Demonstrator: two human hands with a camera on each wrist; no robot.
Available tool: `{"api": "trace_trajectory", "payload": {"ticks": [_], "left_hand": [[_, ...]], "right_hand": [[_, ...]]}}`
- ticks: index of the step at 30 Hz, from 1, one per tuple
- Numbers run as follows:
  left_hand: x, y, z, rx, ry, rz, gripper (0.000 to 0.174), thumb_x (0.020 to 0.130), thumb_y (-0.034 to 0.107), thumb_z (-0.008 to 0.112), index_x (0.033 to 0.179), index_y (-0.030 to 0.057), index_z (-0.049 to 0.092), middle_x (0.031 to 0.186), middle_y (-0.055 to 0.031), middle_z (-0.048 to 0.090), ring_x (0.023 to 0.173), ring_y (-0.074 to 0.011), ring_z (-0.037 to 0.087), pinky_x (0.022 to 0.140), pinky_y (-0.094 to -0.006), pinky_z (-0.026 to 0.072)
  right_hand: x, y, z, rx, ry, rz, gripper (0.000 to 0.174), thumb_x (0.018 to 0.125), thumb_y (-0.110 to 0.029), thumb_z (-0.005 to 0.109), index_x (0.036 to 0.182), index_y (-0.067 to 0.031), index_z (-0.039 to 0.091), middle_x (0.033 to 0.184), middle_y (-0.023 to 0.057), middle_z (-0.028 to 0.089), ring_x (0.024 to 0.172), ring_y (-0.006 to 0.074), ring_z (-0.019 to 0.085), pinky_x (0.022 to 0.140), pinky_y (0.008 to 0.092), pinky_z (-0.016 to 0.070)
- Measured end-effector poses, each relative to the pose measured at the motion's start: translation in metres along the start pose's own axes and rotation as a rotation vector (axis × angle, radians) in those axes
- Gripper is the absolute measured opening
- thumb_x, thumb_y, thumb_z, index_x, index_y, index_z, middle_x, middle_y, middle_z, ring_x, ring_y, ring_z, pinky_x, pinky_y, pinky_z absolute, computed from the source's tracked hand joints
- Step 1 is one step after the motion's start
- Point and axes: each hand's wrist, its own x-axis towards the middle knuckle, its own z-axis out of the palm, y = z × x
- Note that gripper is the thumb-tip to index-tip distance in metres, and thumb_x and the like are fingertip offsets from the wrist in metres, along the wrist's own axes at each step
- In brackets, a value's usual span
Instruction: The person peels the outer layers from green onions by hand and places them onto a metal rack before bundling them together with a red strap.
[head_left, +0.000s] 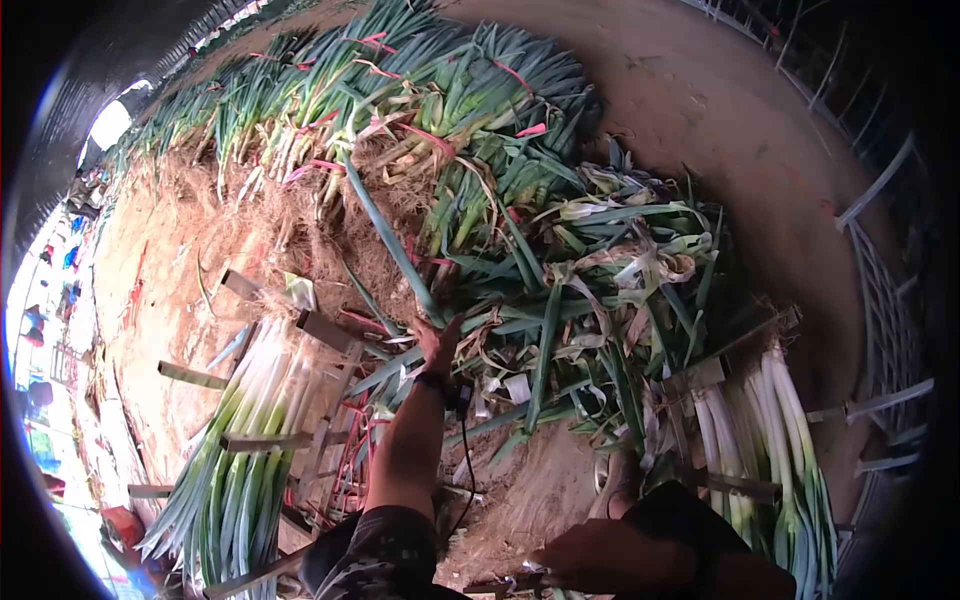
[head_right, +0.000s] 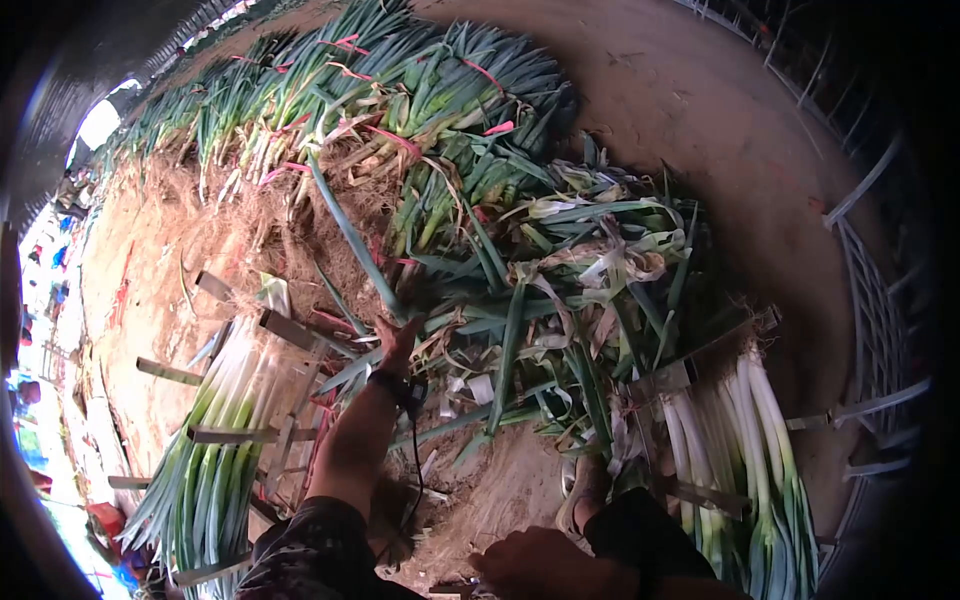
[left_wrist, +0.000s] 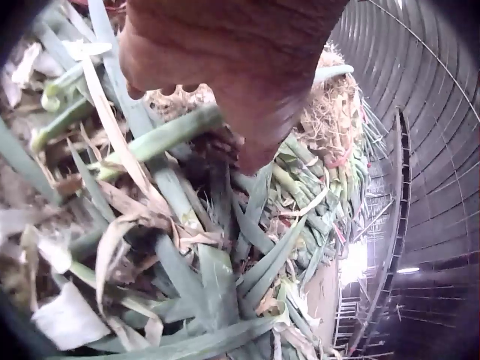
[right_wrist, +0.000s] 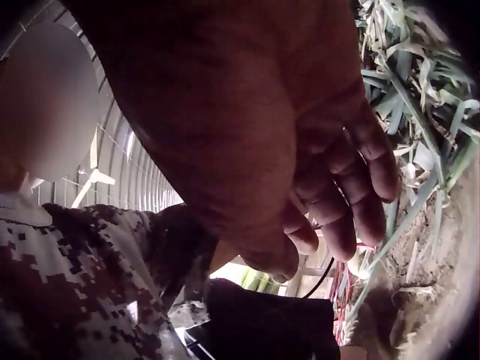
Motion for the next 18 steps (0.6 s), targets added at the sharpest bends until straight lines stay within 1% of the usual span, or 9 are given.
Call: {"api": "trace_trajectory", "payload": {"ticks": [3, 6, 8, 10, 11, 13, 16, 17, 18], "left_hand": [[0.010, 0.000, 0.063, -0.365, -0.232, 0.118, 0.113, 0.077, 0.042, 0.083, 0.153, -0.0030, 0.013, 0.149, -0.0294, 0.035, 0.135, -0.0417, 0.039, 0.111, -0.0449, 0.0361], [-0.046, 0.080, 0.094, -0.775, -0.793, 0.030, 0.063, 0.092, 0.029, 0.067, 0.145, 0.0056, 0.041, 0.132, -0.0167, 0.061, 0.113, -0.0246, 0.061, 0.097, -0.0360, 0.0477], [-0.039, 0.067, 0.155, -0.175, -0.848, 0.739, 0.044, 0.091, 0.031, 0.067, 0.127, 0.0056, 0.062, 0.121, -0.0141, 0.068, 0.105, -0.0239, 0.065, 0.089, -0.0366, 0.0516], [-0.064, 0.110, 0.131, -0.056, -0.823, 0.514, 0.033, 0.089, 0.030, 0.069, 0.112, 0.0067, 0.071, 0.108, -0.0132, 0.072, 0.097, -0.0252, 0.069, 0.085, -0.0388, 0.0531], [-0.054, 0.112, 0.121, -0.151, -0.843, 0.594, 0.037, 0.088, 0.036, 0.069, 0.116, 0.0109, 0.071, 0.100, -0.0135, 0.073, 0.093, -0.0306, 0.070, 0.083, -0.0422, 0.0533], [-0.029, 0.115, 0.094, 0.297, -0.694, 0.348, 0.037, 0.091, 0.044, 0.062, 0.111, 0.0139, 0.072, 0.098, -0.0148, 0.072, 0.092, -0.0332, 0.070, 0.080, -0.0444, 0.0541], [0.026, 0.098, 0.048, 0.724, -0.373, 0.324, 0.036, 0.094, 0.043, 0.053, 0.101, 0.0146, 0.074, 0.087, -0.0131, 0.073, 0.082, -0.0345, 0.072, 0.072, -0.0484, 0.0566], [0.034, 0.107, 0.031, 0.579, -0.236, 0.240, 0.038, 0.093, 0.043, 0.054, 0.110, 0.0128, 0.071, 0.103, -0.0153, 0.072, 0.099, -0.0336, 0.069, 0.083, -0.0512, 0.0530], [0.045, 0.096, 0.023, 0.683, -0.051, 0.530, 0.044, 0.093, 0.039, 0.053, 0.125, 0.0097, 0.063, 0.129, -0.0182, 0.060, 0.125, -0.0337, 0.054, 0.097, -0.0535, 0.0444]], "right_hand": [[0.003, -0.001, -0.007, -0.022, 0.183, 0.008, 0.031, 0.087, -0.035, 0.066, 0.103, -0.0088, 0.063, 0.084, 0.0100, 0.067, 0.081, 0.0320, 0.068, 0.069, 0.0442, 0.0541], [0.013, 0.001, -0.022, 0.036, 0.243, -0.029, 0.029, 0.088, -0.034, 0.065, 0.101, -0.0082, 0.063, 0.084, 0.0099, 0.067, 0.081, 0.0320, 0.067, 0.069, 0.0443, 0.0540], [0.020, 0.005, -0.027, 0.046, 0.248, -0.031, 0.027, 0.089, -0.033, 0.064, 0.101, -0.0080, 0.064, 0.085, 0.0101, 0.067, 0.082, 0.0318, 0.067, 0.070, 0.0442, 0.0540], [0.025, 0.008, -0.033, 0.056, 0.232, -0.023, 0.027, 0.089, -0.032, 0.064, 0.101, -0.0078, 0.064, 0.086, 0.0103, 0.068, 0.083, 0.0317, 0.068, 0.070, 0.0440, 0.0541], [0.027, 0.009, -0.037, 0.059, 0.215, -0.010, 0.027, 0.089, -0.031, 0.064, 0.102, -0.0077, 0.064, 0.086, 0.0105, 0.068, 0.083, 0.0317, 0.068, 0.071, 0.0439, 0.0541], [0.029, 0.010, -0.044, 0.071, 0.209, 0.004, 0.027, 0.089, -0.031, 0.063, 0.102, -0.0076, 0.064, 0.087, 0.0106, 0.068, 0.084, 0.0318, 0.068, 0.071, 0.0438, 0.0541], [0.030, 0.012, -0.052, 0.083, 0.219, 0.007, 0.027, 0.090, -0.031, 0.063, 0.104, -0.0076, 0.064, 0.087, 0.0105, 0.068, 0.084, 0.0320, 0.067, 0.072, 0.0438, 0.0540], [0.031, 0.013, -0.053, 0.082, 0.213, 0.007, 0.028, 0.090, -0.031, 0.063, 0.104, -0.0076, 0.065, 0.088, 0.0106, 0.068, 0.083, 0.0322, 0.067, 0.072, 0.0439, 0.0541], [0.032, 0.014, -0.054, 0.083, 0.207, 0.006, 0.028, 0.090, -0.031, 0.063, 0.105, -0.0076, 0.065, 0.088, 0.0106, 0.069, 0.083, 0.0323, 0.067, 0.072, 0.0439, 0.0541]]}}
